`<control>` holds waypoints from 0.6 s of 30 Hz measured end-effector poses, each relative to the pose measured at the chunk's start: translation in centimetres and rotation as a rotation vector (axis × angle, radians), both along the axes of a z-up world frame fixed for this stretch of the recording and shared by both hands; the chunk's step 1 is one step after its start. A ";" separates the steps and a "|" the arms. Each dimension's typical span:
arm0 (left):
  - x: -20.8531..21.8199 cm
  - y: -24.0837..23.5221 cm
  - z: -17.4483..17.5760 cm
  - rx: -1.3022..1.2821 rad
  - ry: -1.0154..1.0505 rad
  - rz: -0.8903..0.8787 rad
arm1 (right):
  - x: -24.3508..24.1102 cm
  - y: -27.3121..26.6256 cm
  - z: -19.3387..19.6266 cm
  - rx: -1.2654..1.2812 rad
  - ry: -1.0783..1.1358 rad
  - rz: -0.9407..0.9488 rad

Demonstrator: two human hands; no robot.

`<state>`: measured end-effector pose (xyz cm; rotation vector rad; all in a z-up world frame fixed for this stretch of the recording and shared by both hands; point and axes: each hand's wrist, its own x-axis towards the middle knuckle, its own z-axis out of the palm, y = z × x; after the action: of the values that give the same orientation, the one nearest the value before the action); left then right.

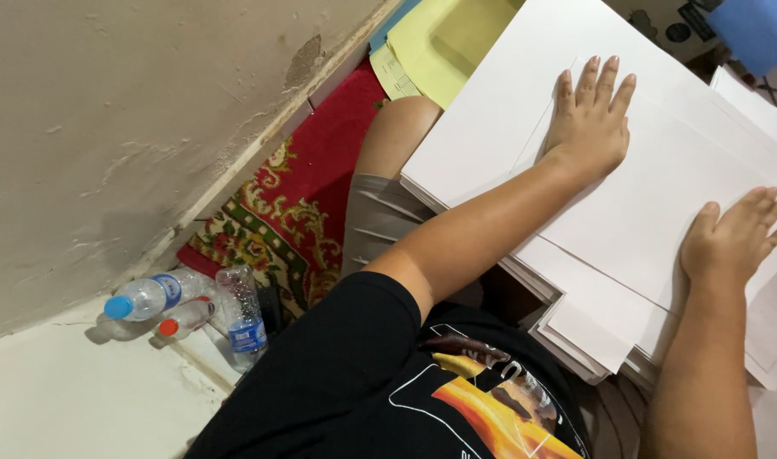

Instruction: The person organizes white papers by hand, picking up sheets from a stack and smoothing them onto a larger pile. The person also folds smaller pieces of paper and presses them onto the pile.

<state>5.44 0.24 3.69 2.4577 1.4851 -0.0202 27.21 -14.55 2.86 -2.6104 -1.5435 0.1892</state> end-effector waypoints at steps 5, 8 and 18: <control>-0.4 -0.1 1.0 -0.047 -0.014 -0.021 | -3.2 4.5 -2.3 0.056 0.046 0.192; -1.5 -0.5 2.2 -0.078 -0.016 -0.055 | -6.8 7.3 -1.7 0.068 0.073 0.360; 0.4 0.5 -2.1 0.117 -0.128 0.053 | -2.6 3.6 0.7 0.038 0.091 0.019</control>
<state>5.86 0.71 1.63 2.4558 1.5359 0.2359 24.58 -10.96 3.58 -2.5216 -1.5275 0.2738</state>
